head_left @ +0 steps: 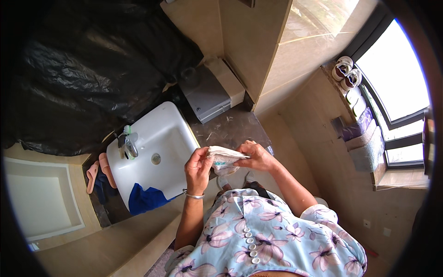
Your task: The person folds several towels and places them on a windowsill. They then wash their hands at the sink, dry them with a blue cloth, and wipe the countertop. Finally, they arrange a pair of pink slippers and a pair of blue slippers on the floor.
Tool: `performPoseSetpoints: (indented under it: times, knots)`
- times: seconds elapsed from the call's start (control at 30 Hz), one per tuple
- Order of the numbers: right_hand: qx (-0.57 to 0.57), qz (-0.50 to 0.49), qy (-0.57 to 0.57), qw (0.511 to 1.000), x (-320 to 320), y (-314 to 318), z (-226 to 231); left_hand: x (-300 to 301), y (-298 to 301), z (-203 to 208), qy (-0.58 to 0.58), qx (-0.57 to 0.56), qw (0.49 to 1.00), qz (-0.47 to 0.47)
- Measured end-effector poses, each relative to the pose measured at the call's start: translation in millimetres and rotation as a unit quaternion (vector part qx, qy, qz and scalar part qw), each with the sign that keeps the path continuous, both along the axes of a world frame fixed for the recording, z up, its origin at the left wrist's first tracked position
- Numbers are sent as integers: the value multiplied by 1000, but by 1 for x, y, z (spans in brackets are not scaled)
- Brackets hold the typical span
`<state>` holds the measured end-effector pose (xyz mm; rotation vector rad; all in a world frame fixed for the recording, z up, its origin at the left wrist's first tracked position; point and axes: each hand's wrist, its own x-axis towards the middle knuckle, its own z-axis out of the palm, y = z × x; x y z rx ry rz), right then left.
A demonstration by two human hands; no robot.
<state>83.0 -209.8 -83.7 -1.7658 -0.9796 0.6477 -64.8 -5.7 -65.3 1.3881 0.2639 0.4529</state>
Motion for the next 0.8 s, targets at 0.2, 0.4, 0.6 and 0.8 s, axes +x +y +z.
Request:
performPoseSetpoints:
  times: [0.2, 0.4, 0.6, 0.8]
  knots:
    - [-20, 17, 99, 995, 11, -6, 30, -5, 11, 5, -24, -6, 999, 48]
    - [106, -56, 37, 992, 22, -12, 31, -2, 11, 18, -52, -4, 996, 72]
    - [161, -156, 81, 971, 21, -13, 35, 6, 16, 23, -55, -4, 995, 84]
    - [230, -223, 133, 938, 20, -2, 44, 20, 15, 21, -61, -22, 992, 107]
